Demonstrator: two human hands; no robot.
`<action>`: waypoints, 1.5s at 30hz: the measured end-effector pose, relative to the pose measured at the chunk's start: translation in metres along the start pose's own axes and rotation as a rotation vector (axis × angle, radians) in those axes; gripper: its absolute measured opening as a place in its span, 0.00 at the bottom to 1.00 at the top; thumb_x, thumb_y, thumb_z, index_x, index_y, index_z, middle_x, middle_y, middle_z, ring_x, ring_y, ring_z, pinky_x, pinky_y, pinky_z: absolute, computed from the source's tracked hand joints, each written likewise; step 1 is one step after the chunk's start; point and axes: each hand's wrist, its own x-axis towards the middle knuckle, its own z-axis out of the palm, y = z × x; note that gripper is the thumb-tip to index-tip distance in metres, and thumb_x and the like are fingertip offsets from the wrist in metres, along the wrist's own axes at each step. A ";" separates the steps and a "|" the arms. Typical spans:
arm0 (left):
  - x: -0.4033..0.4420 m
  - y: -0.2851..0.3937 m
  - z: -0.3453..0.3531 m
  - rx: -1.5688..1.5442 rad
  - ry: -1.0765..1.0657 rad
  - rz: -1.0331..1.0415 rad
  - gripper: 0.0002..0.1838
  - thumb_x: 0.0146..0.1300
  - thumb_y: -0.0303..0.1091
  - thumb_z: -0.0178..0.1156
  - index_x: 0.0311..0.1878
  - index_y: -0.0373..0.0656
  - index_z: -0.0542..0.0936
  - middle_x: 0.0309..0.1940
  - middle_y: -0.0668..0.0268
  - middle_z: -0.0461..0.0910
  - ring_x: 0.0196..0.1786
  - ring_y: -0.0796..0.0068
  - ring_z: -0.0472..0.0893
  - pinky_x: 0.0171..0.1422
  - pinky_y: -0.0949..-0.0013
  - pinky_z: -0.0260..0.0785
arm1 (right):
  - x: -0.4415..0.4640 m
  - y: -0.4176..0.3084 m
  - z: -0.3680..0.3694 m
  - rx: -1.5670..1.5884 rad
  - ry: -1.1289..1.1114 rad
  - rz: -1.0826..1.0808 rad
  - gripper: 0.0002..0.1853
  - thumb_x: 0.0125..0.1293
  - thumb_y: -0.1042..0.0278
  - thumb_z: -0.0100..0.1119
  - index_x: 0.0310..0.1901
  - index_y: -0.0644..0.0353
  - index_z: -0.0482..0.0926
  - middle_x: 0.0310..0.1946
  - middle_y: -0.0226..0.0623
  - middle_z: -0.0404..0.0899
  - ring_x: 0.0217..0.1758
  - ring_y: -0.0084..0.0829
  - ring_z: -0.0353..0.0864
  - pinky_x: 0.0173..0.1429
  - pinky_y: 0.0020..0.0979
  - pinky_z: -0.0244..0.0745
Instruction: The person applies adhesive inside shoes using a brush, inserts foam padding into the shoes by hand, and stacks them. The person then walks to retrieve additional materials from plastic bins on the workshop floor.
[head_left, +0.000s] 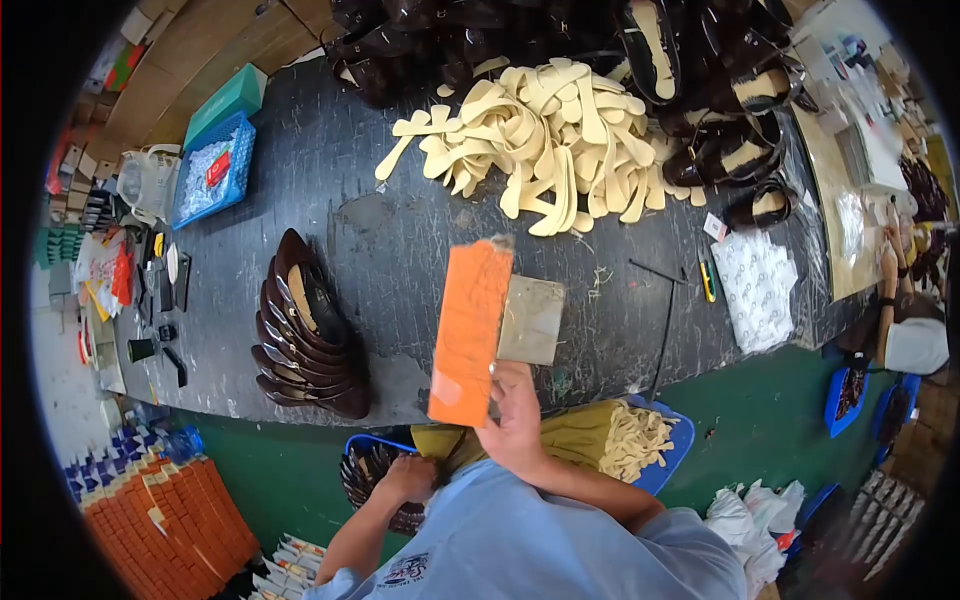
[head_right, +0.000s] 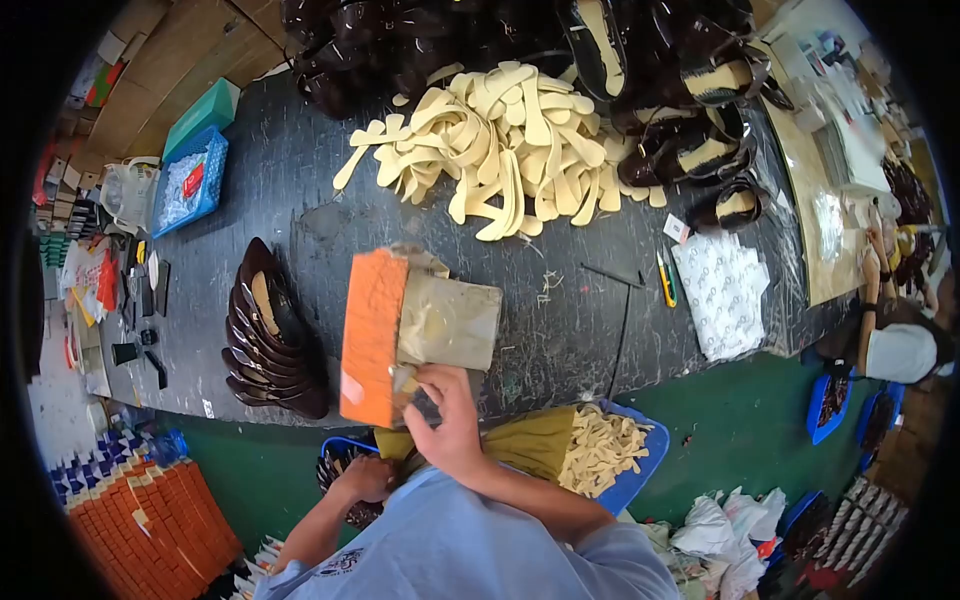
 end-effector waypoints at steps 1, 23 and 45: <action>0.006 -0.004 0.014 0.014 0.011 0.038 0.15 0.63 0.39 0.64 0.47 0.41 0.90 0.50 0.51 0.90 0.58 0.49 0.88 0.64 0.49 0.79 | -0.004 0.003 0.006 -0.025 -0.026 -0.012 0.25 0.66 0.87 0.64 0.64 0.67 0.72 0.66 0.47 0.69 0.73 0.38 0.74 0.77 0.34 0.73; -0.281 0.045 -0.037 -0.418 1.926 1.419 0.03 0.64 0.30 0.73 0.37 0.52 0.88 0.34 0.68 0.89 0.41 0.64 0.87 0.51 0.53 0.81 | -0.141 -0.364 -0.039 -1.264 0.391 -1.123 0.16 0.61 0.75 0.77 0.50 0.65 0.88 0.41 0.40 0.90 0.33 0.21 0.86 0.38 0.20 0.80; -0.431 0.193 -0.105 -0.586 1.410 1.890 0.04 0.80 0.41 0.60 0.48 0.56 0.80 0.45 0.74 0.81 0.56 0.65 0.79 0.64 0.54 0.69 | -0.125 -0.432 -0.109 -1.137 0.474 -1.149 0.13 0.64 0.74 0.74 0.50 0.66 0.87 0.42 0.40 0.90 0.36 0.24 0.86 0.43 0.23 0.79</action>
